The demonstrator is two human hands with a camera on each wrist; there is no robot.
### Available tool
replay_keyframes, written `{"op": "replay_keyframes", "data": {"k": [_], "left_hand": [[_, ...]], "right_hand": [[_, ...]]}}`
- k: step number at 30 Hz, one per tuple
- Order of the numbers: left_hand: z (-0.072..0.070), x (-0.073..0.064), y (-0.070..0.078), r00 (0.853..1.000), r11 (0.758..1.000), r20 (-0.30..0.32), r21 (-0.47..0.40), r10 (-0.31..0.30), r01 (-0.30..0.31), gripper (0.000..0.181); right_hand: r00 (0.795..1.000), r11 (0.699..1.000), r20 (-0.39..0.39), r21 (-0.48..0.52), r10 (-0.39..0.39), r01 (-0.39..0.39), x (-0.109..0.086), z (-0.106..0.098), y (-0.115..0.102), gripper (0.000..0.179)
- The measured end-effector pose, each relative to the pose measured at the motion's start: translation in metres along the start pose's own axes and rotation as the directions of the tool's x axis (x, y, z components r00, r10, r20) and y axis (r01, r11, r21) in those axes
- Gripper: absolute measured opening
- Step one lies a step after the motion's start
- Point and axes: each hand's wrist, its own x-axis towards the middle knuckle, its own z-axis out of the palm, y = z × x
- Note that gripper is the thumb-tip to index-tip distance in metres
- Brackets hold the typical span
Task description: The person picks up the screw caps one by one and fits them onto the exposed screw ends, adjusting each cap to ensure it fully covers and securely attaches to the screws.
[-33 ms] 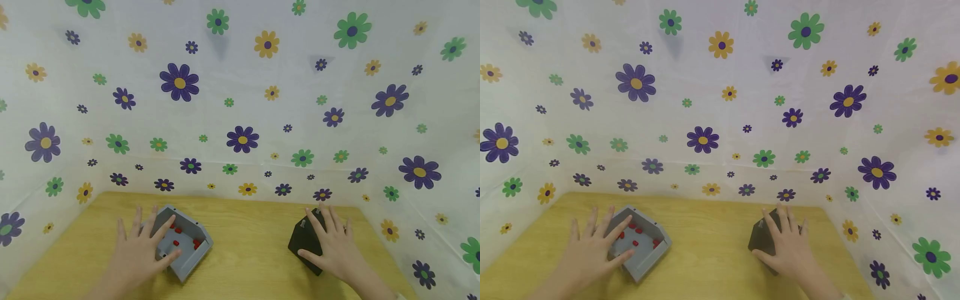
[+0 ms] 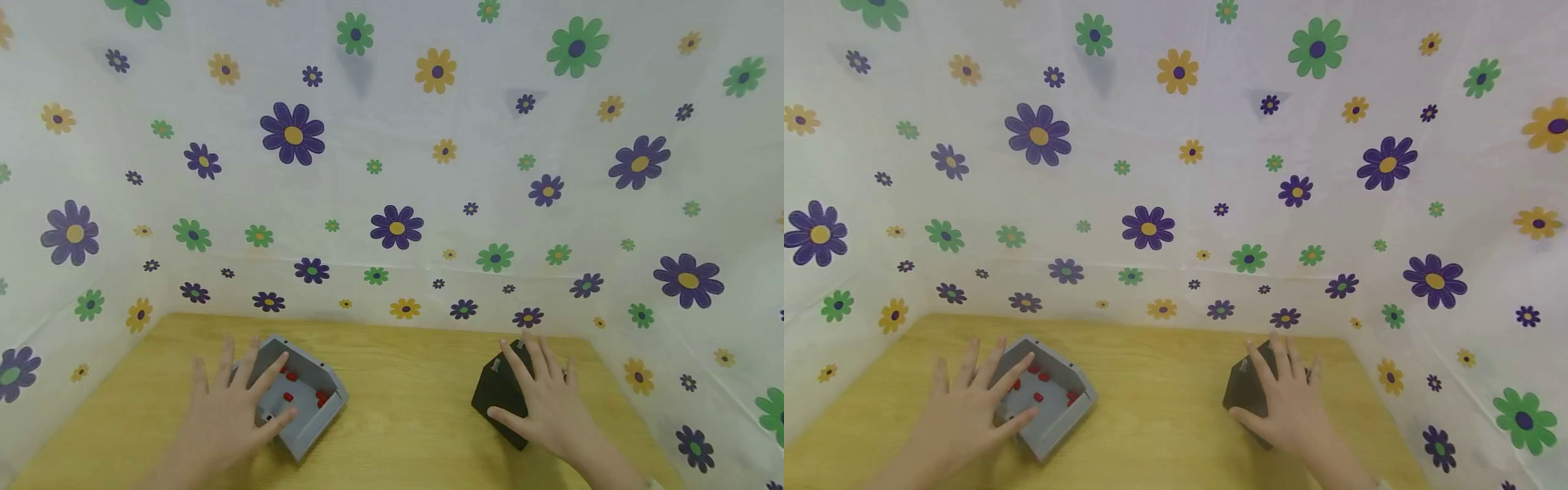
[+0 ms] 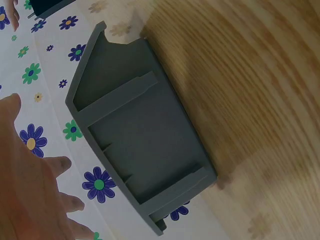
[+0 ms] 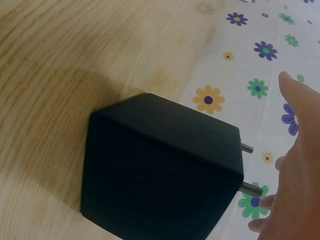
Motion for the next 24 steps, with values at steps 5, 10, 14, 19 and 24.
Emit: {"op": "replay_keyframes", "data": {"k": [5, 10, 14, 19, 24], "left_hand": [[0.0003, 0.0, 0.0004, 1.0, 1.0, -0.01, -0.007, 0.003, -0.003, 0.088], [-0.0029, 0.0023, 0.0015, 1.0, 1.0, -0.004, -0.007, -0.006, 0.006, 0.088], [-0.0052, 0.0039, 0.002, 1.0, 1.0, 0.0, -0.01, -0.009, 0.009, 0.088], [-0.005, 0.0038, 0.0019, 1.0, 1.0, -0.011, 0.0, -0.002, 0.002, 0.088], [-0.0072, 0.0069, 0.0011, 1.0, 1.0, 0.004, 0.0, -0.009, 0.009, 0.088]], "right_hand": [[1.0, 1.0, -0.006, -0.014, -0.019, 0.019, 0.0001, 0.0045, 0.0007, 0.104], [1.0, 1.0, 0.001, -0.01, -0.025, 0.025, 0.0022, 0.0045, 0.0004, 0.104], [1.0, 1.0, 0.022, -0.013, -0.019, 0.02, 0.0041, 0.0011, -0.0008, 0.101], [0.999, 0.999, 0.042, -0.036, -0.031, 0.033, 0.0062, -0.0001, -0.0034, 0.101], [0.998, 0.998, 0.036, -0.041, -0.05, 0.051, 0.0094, -0.0025, -0.0064, 0.101]]}}
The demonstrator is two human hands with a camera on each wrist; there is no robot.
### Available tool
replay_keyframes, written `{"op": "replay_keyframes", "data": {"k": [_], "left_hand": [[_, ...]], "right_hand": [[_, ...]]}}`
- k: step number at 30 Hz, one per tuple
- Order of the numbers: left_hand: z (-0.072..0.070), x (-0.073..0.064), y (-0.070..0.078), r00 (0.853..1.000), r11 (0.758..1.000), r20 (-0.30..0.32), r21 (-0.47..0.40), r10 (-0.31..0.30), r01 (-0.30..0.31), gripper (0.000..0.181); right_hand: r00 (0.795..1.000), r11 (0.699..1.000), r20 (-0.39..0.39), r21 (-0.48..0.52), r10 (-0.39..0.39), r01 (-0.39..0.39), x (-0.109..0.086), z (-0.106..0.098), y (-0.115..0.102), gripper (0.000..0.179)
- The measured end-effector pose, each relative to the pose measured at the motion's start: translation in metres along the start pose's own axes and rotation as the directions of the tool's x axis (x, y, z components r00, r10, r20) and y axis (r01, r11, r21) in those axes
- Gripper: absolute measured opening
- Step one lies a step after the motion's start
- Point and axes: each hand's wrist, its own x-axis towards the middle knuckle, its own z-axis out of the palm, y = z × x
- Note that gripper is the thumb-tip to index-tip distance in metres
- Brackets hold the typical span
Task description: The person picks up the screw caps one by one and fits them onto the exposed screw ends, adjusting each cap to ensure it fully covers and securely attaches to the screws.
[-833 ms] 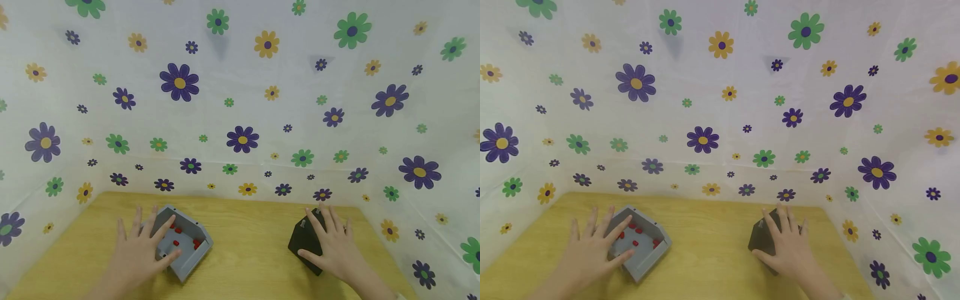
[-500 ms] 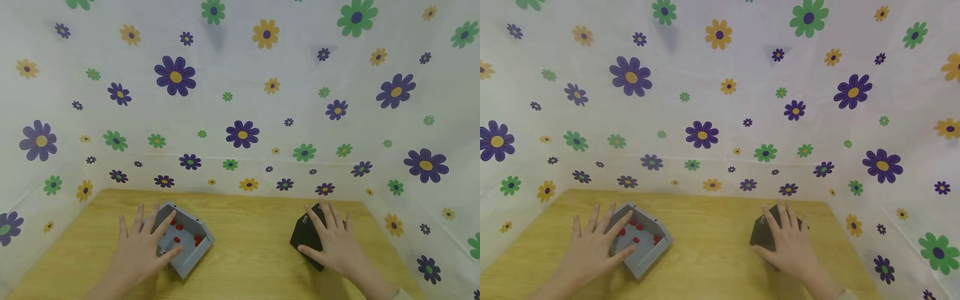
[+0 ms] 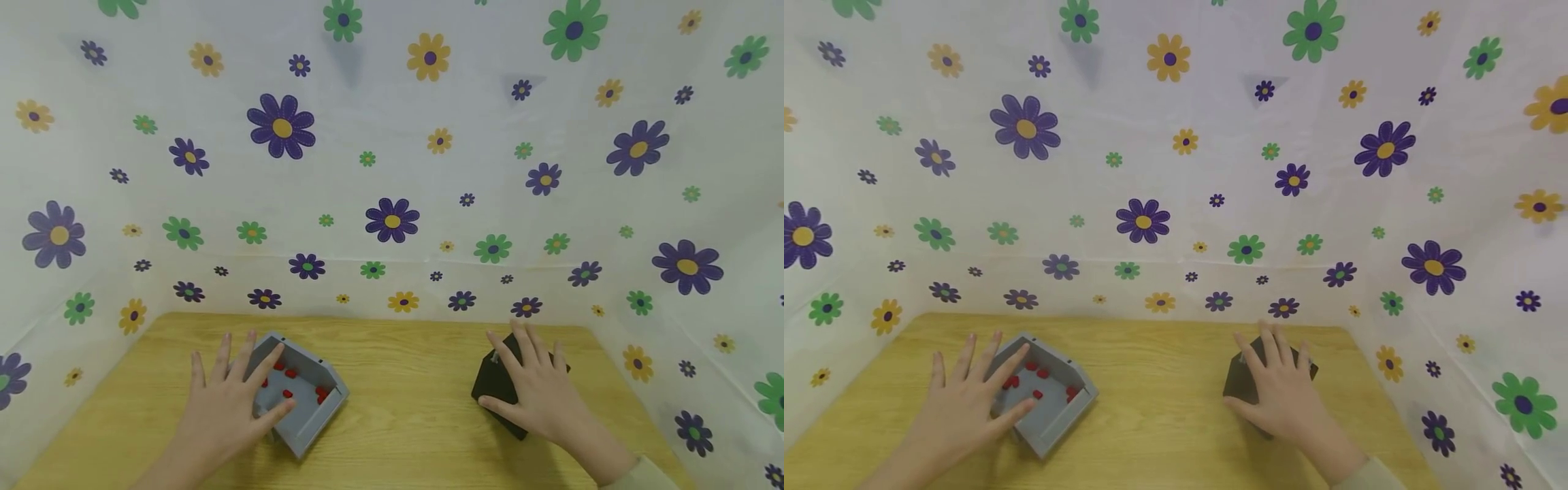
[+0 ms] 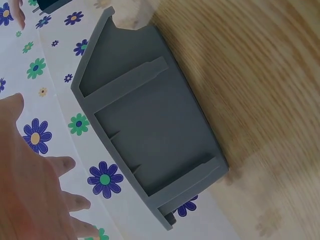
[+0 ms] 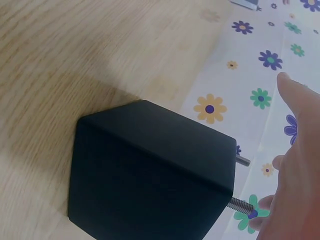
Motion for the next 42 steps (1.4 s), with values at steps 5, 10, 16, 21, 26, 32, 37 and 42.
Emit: {"op": "replay_keyframes", "data": {"k": [5, 10, 16, 21, 26, 32, 37, 42], "left_hand": [[-0.001, 0.0, -0.002, 1.0, 1.0, 0.006, 0.003, -0.001, 0.001, 0.088], [-0.002, 0.0, -0.005, 1.0, 1.0, 0.018, 0.013, -0.008, 0.008, 0.09], [-0.004, -0.001, -0.008, 1.0, 1.0, 0.007, 0.023, -0.01, 0.01, 0.09], [-0.005, -0.002, -0.012, 1.0, 1.0, 0.009, 0.01, -0.021, 0.021, 0.091], [-0.006, -0.002, -0.017, 1.0, 1.0, 0.015, 0.011, -0.025, 0.025, 0.09], [-0.009, -0.002, -0.021, 1.0, 0.999, 0.007, 0.022, -0.026, 0.026, 0.09], [-0.011, -0.003, -0.026, 0.999, 0.999, 0.025, 0.025, -0.043, 0.042, 0.09], [-0.011, -0.005, -0.032, 0.996, 0.997, 0.044, 0.01, -0.071, 0.071, 0.092]], "right_hand": [[1.0, 1.0, -0.002, 0.002, -0.013, 0.013, 0.004, -0.001, -0.004, 0.102], [1.0, 0.999, 0.01, 0.034, -0.028, 0.027, 0.011, 0.0, -0.007, 0.1], [0.998, 0.997, -0.001, 0.046, -0.058, 0.058, 0.022, 0.0, -0.014, 0.098], [0.996, 0.995, 0.0, 0.042, -0.088, 0.088, 0.032, 0.001, -0.022, 0.096], [0.994, 0.993, 0.003, 0.037, -0.108, 0.108, 0.04, 0.002, -0.029, 0.096], [0.992, 0.99, -0.011, 0.064, -0.122, 0.122, 0.049, 0.003, -0.037, 0.095], [0.991, 0.987, -0.004, 0.093, -0.134, 0.134, 0.057, 0.007, -0.044, 0.094], [0.99, 0.982, 0.017, 0.127, -0.141, 0.138, 0.063, 0.012, -0.053, 0.094]]}}
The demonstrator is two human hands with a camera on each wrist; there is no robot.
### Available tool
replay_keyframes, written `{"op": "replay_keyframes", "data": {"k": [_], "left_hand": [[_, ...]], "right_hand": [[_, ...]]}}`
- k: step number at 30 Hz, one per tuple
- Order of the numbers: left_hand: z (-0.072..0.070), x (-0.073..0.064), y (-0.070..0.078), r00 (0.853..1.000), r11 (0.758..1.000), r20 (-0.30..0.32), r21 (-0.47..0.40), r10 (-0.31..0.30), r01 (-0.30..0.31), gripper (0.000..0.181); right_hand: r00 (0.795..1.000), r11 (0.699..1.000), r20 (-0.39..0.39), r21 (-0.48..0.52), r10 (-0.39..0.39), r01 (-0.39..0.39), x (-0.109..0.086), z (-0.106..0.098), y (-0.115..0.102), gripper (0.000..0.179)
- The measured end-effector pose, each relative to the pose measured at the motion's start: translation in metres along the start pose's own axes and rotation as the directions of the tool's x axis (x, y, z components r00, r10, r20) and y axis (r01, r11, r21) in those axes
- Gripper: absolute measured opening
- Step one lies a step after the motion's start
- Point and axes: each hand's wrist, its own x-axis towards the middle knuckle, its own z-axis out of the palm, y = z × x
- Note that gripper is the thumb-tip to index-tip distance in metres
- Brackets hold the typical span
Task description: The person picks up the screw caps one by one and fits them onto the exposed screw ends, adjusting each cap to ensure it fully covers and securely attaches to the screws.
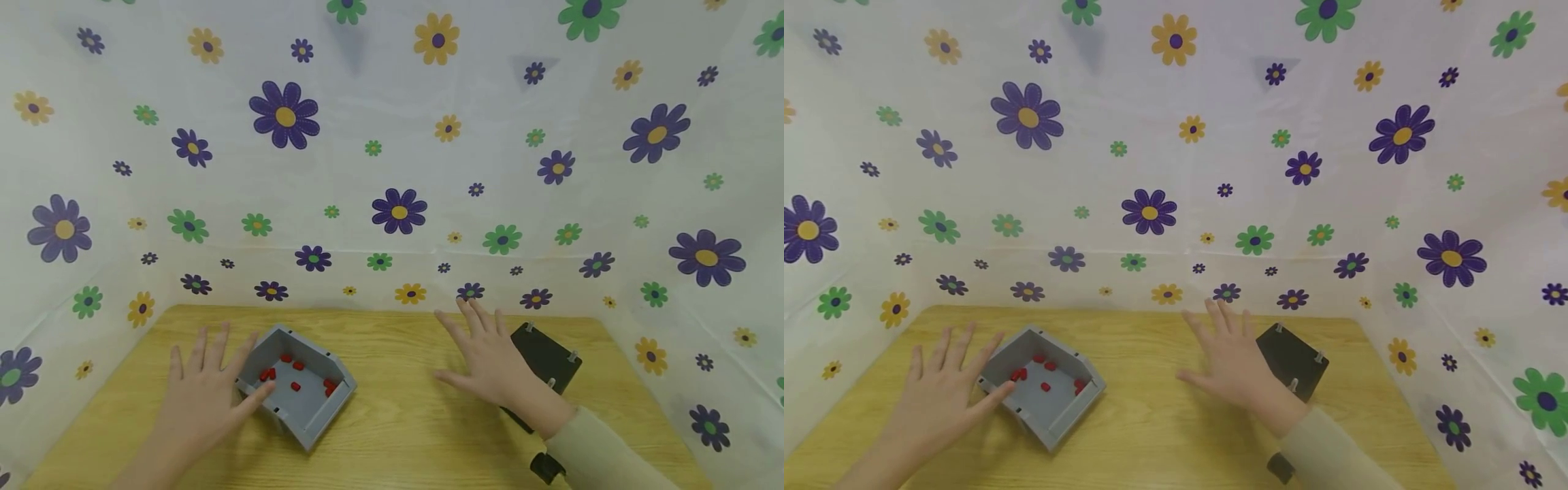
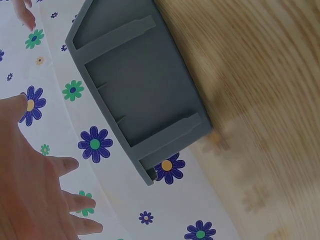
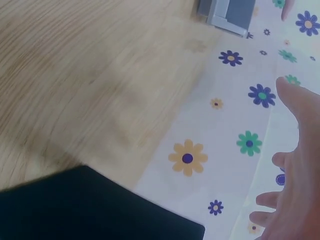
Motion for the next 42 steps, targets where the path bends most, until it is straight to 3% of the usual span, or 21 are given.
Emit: {"op": "replay_keyframes", "data": {"k": [19, 33, 42], "left_hand": [[0.011, -0.006, -0.02, 1.0, 1.0, 0.001, 0.007, -0.029, 0.029, 0.09], [0.023, -0.012, -0.025, 0.999, 0.999, 0.019, 0.005, -0.045, 0.044, 0.091], [0.027, -0.017, -0.021, 0.999, 0.999, 0.019, 0.0, -0.05, 0.05, 0.091]], "right_hand": [[0.996, 0.998, 0.079, 0.04, -0.046, 0.043, 0.023, 0.027, -0.032, 0.092], [0.992, 0.99, 0.084, 0.116, -0.09, 0.08, 0.035, 0.05, -0.051, 0.088], [0.987, 0.986, 0.128, 0.148, -0.098, 0.079, 0.043, 0.061, -0.065, 0.087]]}}
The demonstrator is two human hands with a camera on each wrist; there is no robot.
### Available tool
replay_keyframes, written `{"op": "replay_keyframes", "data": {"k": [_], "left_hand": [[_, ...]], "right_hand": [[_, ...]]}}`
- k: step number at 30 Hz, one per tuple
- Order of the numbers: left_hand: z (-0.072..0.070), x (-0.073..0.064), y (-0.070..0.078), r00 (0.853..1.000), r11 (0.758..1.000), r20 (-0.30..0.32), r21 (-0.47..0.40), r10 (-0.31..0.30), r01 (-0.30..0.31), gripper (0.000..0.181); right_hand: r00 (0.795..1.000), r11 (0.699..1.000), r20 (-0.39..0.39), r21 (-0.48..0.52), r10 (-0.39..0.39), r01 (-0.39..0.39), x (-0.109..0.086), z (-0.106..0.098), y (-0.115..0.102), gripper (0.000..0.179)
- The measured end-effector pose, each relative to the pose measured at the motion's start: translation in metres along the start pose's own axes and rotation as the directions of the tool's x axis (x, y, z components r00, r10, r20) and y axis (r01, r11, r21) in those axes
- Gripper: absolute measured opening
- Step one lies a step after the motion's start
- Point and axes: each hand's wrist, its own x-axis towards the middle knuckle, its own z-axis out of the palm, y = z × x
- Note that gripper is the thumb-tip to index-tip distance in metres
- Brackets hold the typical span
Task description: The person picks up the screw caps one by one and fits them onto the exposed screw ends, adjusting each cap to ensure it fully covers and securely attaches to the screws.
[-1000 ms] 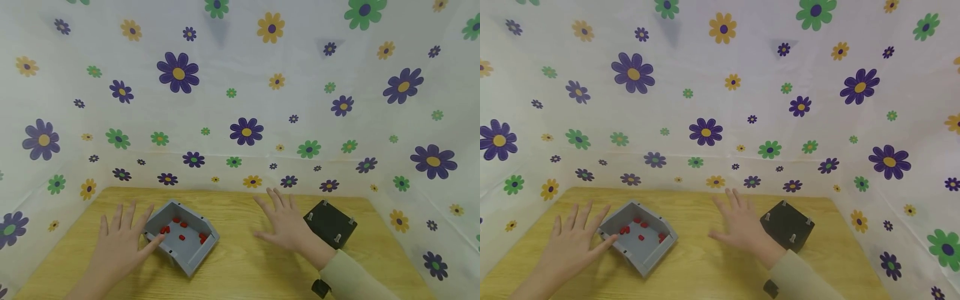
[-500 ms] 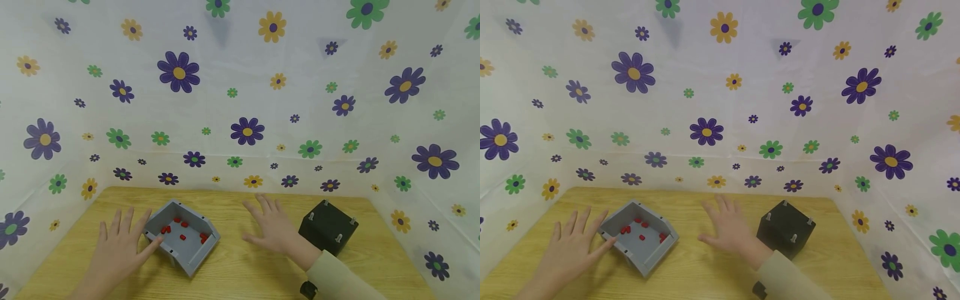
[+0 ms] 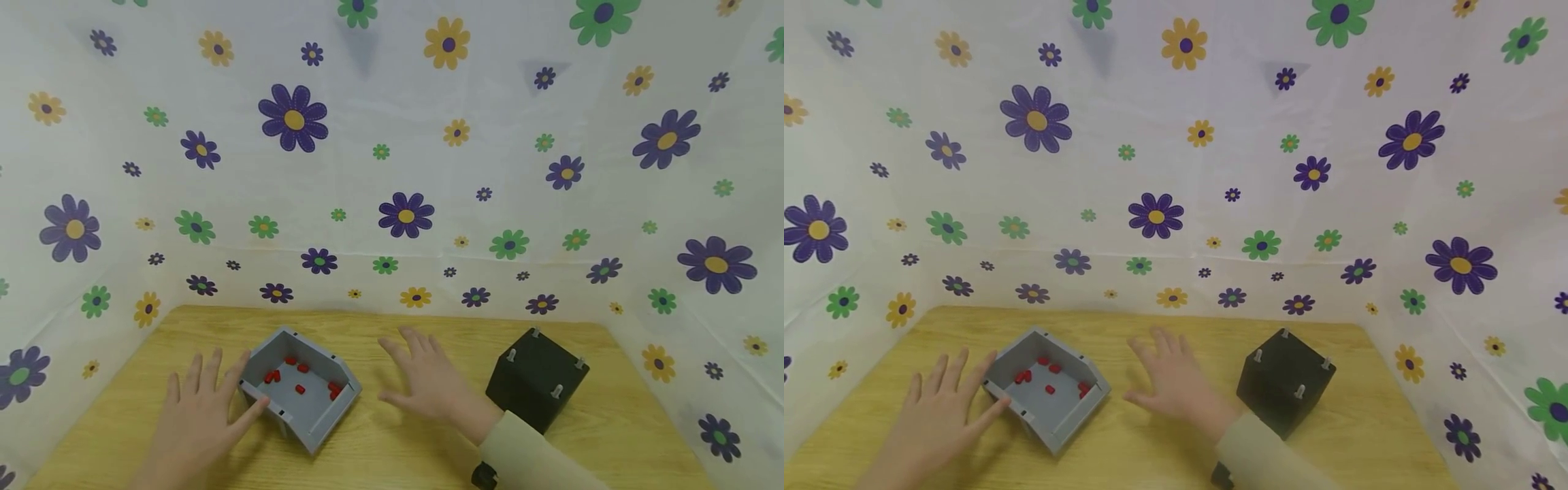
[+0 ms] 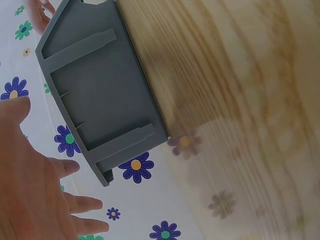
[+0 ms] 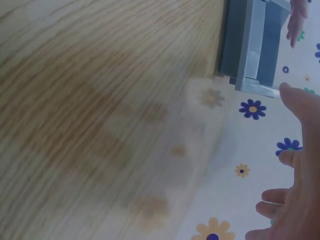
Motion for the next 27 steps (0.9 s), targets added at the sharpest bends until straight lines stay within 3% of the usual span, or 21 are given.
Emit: {"op": "replay_keyframes", "data": {"k": [27], "left_hand": [[0.005, -0.006, 0.006, 1.0, 1.0, 0.0, -0.031, -0.007, 0.007, 0.092]], "right_hand": [[0.997, 0.994, 0.047, -0.089, -0.06, 0.064, 0.023, 0.025, -0.028, 0.093]]}}
